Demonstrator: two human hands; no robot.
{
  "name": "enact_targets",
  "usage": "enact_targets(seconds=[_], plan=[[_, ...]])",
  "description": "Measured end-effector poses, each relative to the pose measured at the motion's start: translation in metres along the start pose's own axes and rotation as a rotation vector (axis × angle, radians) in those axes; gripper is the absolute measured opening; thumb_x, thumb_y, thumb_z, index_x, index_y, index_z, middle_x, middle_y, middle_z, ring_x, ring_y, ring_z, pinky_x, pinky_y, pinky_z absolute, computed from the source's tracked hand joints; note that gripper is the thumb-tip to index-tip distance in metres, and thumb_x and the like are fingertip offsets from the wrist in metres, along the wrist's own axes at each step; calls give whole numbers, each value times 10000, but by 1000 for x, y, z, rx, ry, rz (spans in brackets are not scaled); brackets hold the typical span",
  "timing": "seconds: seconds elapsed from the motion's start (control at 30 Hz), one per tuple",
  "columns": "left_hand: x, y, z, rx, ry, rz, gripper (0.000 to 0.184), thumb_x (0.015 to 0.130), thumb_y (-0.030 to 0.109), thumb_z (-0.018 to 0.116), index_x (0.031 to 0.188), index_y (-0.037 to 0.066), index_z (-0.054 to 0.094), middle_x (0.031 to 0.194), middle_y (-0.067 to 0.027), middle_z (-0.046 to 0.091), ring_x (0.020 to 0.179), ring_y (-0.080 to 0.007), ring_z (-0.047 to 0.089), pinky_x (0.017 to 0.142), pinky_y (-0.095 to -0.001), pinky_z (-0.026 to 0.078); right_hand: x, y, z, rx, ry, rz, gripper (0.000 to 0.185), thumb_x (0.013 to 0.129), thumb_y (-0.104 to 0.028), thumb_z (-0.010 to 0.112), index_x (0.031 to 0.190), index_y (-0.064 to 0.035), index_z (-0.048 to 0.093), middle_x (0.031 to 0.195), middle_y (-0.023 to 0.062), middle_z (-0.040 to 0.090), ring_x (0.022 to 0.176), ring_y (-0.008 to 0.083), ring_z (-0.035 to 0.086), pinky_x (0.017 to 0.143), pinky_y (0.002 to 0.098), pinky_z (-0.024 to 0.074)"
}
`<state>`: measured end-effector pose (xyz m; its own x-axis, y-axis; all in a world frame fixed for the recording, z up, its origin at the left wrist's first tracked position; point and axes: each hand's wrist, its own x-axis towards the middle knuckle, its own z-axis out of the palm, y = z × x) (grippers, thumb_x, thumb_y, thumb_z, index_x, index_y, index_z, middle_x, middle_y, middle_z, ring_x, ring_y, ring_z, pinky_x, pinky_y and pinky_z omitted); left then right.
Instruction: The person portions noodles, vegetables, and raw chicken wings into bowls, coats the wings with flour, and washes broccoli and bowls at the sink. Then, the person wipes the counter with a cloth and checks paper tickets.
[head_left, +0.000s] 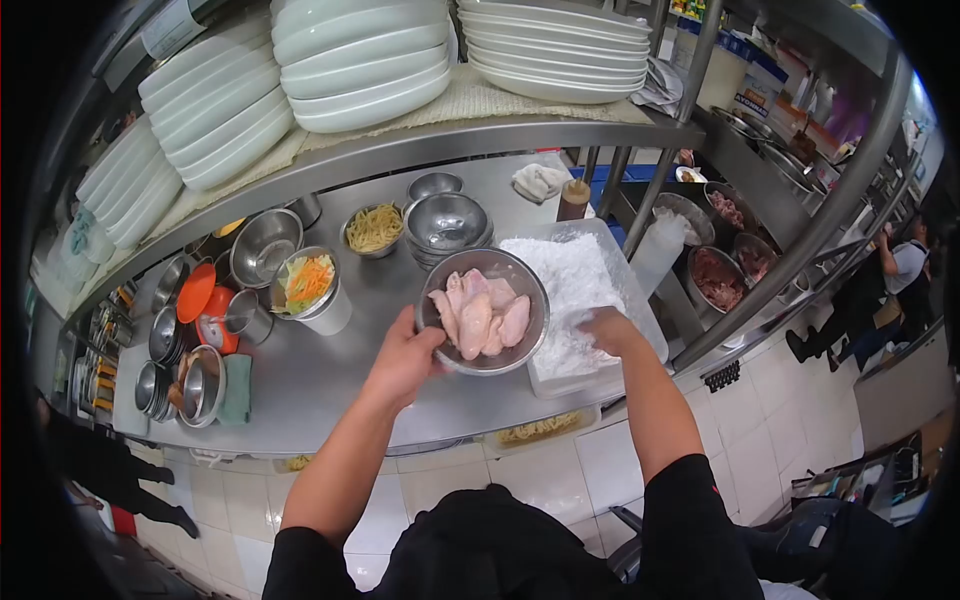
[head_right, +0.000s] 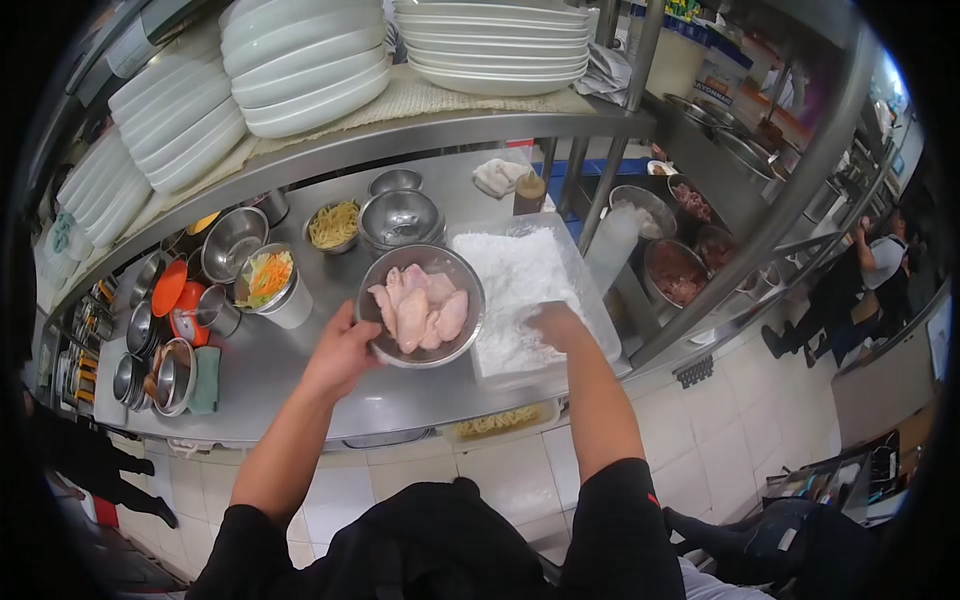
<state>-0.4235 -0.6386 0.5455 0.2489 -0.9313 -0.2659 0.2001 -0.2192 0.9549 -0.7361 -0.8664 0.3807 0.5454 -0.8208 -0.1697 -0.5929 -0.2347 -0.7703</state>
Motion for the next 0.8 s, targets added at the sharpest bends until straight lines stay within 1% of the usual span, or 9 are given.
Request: enact_targets(seconds=[0.1, 0.2, 0.27, 0.37, 0.43, 0.53, 0.63, 0.67, 0.8], plan=[[11, 17, 32, 16, -1, 11, 422, 888, 67, 511, 1300, 33, 424, 1121, -125, 595, 884, -193, 651, 649, -327, 576, 34, 41, -18, 310, 158, -212, 356, 800, -205, 723, 1107, -29, 679, 1045, 228, 667, 1005, 356, 627, 855, 380, 517], [34, 13, 51, 17, -12, 15, 530, 884, 59, 512, 1389, 85, 353, 1103, -118, 596, 817, -187, 647, 612, -312, 573, 32, -39, -59, 631, 210, -134, 377, 842, -234, 700, 1179, -70, 652, 1146, 215, 637, 1058, 344, 606, 883, 379, 499], [46, 19, 67, 20, -52, -14, 619, 886, 67, 509, 1456, 150, 284, 1092, -116, 596, 798, -192, 647, 621, -315, 575, 10, -126, -78, 917, 174, 0, 415, 858, -239, 683, 1229, -63, 619, 1197, 209, 619, 1067, 335, 606, 899, 376, 492], [58, 21, 93, -48, -58, -91, 659, 885, 66, 510, 1477, 191, 250, 1090, -119, 596, 788, -195, 648, 605, -321, 573, -10, -196, -93, -199, -8, 13, 582, 831, -307, 693, 1284, 23, 537, 1279, 242, 559, 1150, 347, 573, 987, 376, 459], [71, 14, 110, -81, -63, -77, 667, 893, 60, 495, 1485, 214, 228, 1095, -132, 593, 748, -221, 650, 593, -360, 588, -3, -174, -64, -369, -36, -219, 780, 753, -404, 735, 1338, 34, 463, 1333, 278, 499, 1264, 387, 486, 1047, 416, 416], [83, 8, 131, -96, -73, -13, 635, 909, 55, 473, 1479, 209, 239, 1155, -159, 570, 717, -250, 649, 583, -396, 602, 5, -167, -35, -420, 102, -177, 897, 671, -454, 776, 1384, -35, 432, 1401, 292, 421, 1349, 432, 373, 1098, 453, 363], [89, 8, 142, -6, -61, -77, 622, 912, 50, 474, 1472, 204, 250, 1179, -165, 559, 706, -247, 644, 565, -383, 599, -2, -180, -34, -421, 121, -10, 904, 669, -429, 783, 1415, -89, 402, 1420, 280, 397, 1361, 455, 340, 1090, 486, 366], [91, 2, 144, -10, -72, -62, 626, 913, 46, 478, 1470, 202, 238, 1178, -168, 560, 672, -232, 634, 556, -375, 597, -11, -186, -40, -417, 113, 16, 853, 684, -308, 790, 1411, -80, 405, 1398, 303, 395, 1305, 437, 419, 1075, 432, 389], [96, -6, 156, -45, -39, -91, 650, 910, 40, 488, 1474, 203, 209, 1228, -171, 535, 613, -203, 617, 569, -381, 598, 11, -163, -44, -713, 333, -90, 666, 729, -246, 771, 1293, -48, 478, 1271, 259, 494, 1189, 433, 507, 963, 460, 471]])
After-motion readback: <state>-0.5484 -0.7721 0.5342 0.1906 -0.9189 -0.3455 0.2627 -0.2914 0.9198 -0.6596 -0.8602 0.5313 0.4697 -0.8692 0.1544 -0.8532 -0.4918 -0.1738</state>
